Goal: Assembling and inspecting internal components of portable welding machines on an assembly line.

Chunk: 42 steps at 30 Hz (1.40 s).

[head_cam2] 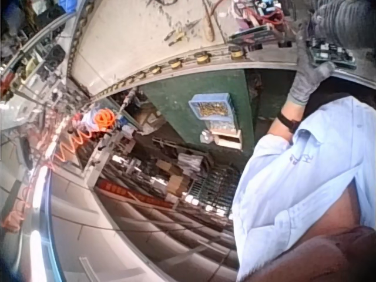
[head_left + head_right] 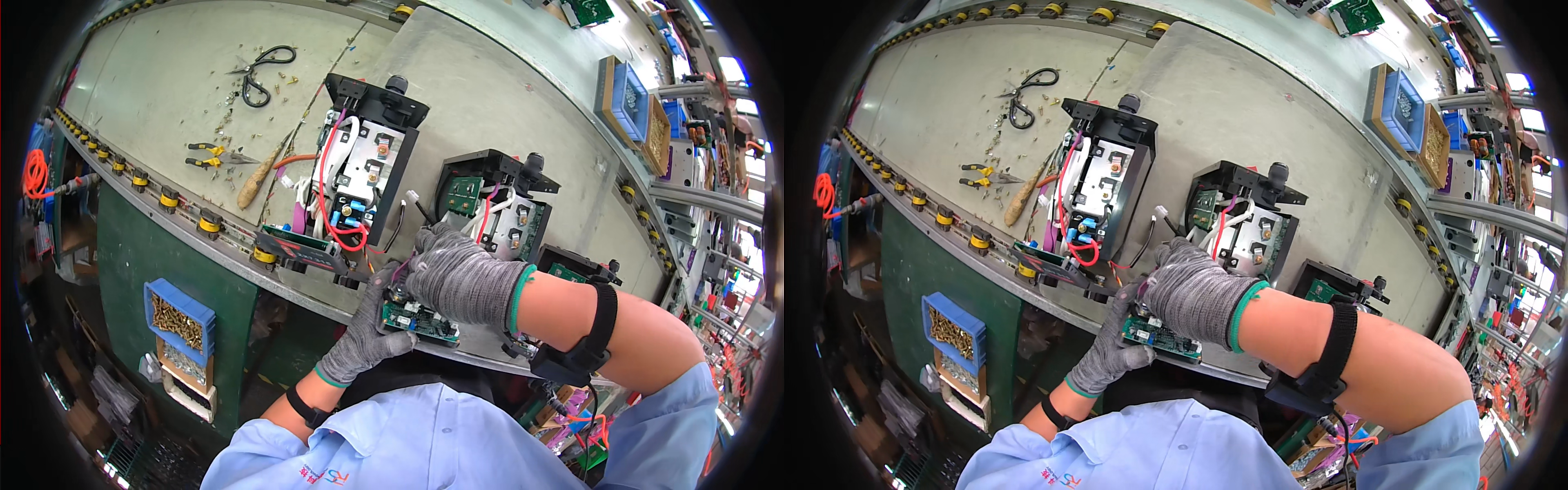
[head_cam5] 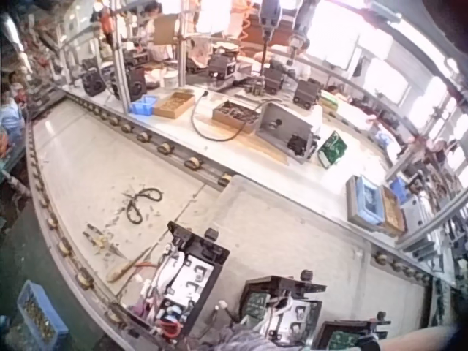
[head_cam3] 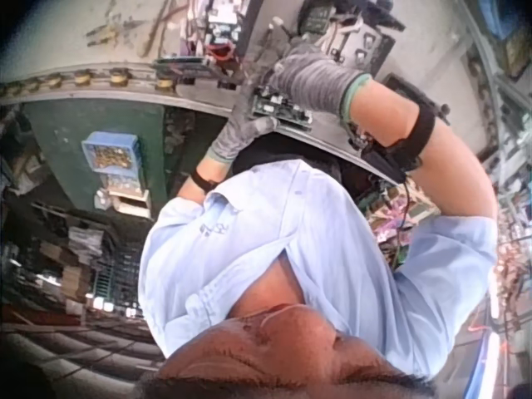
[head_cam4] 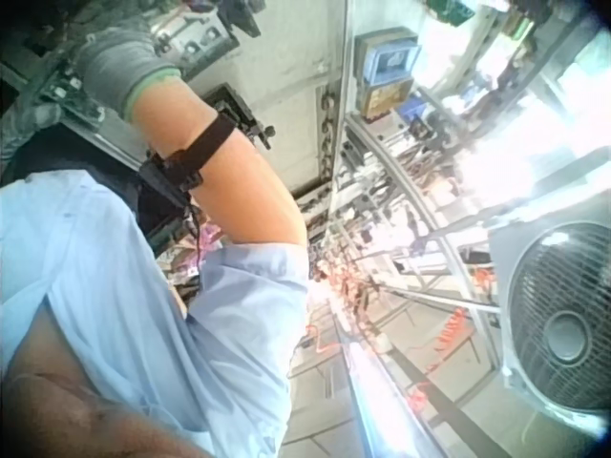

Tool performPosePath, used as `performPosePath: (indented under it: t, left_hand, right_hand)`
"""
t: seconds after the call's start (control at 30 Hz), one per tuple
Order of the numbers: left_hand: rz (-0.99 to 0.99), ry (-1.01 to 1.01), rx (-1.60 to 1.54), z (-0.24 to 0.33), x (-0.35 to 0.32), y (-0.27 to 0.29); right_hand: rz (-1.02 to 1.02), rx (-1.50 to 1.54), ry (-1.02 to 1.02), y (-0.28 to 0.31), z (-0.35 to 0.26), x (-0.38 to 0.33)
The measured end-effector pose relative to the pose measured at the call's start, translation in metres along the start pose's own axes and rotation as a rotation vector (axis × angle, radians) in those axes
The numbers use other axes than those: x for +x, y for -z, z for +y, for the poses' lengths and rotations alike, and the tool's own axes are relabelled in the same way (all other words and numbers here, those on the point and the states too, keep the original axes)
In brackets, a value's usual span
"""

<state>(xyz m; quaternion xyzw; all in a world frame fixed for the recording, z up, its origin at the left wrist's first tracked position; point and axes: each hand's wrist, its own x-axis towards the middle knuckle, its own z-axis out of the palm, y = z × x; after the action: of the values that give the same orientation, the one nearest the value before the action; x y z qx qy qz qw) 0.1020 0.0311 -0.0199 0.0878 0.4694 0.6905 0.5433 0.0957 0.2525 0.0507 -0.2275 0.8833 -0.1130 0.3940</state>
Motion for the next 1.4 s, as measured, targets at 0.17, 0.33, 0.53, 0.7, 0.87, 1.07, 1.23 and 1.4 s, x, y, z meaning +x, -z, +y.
performPosePath:
  t: [0.17,0.33,0.53,0.7,0.87,1.07,1.23,1.4]
  left_hand:
    - [0.005,0.018,0.041,-0.002,-0.002,0.003]
    - [0.0,0.001,0.056,-0.008,-0.004,0.006]
    - [0.036,-0.031,0.04,-0.011,-0.007,0.004]
    - [0.072,-0.03,0.102,-0.01,-0.002,0.0]
    - [0.087,0.066,-0.054,0.0,-0.002,-0.009]
    - [-0.011,0.05,0.05,0.019,0.006,-0.014]
    - [0.011,0.176,0.119,0.03,0.003,-0.009]
    - [0.033,0.314,0.12,0.03,0.006,0.001]
  right_hand:
    - [-0.057,0.004,-0.04,-0.003,-0.004,0.004]
    - [-0.11,0.05,-0.041,0.0,-0.007,0.004]
    - [-0.062,-0.007,-0.032,-0.003,-0.013,0.004]
    - [0.003,0.025,-0.078,-0.007,-0.016,0.001]
    - [0.196,-0.07,-0.109,0.029,-0.006,-0.015]
    - [0.892,0.247,-0.247,0.023,-0.028,-0.125]
    - [0.672,1.119,-0.581,-0.1,-0.109,-0.129]
    - [1.122,1.297,-0.93,-0.2,-0.103,-0.03]
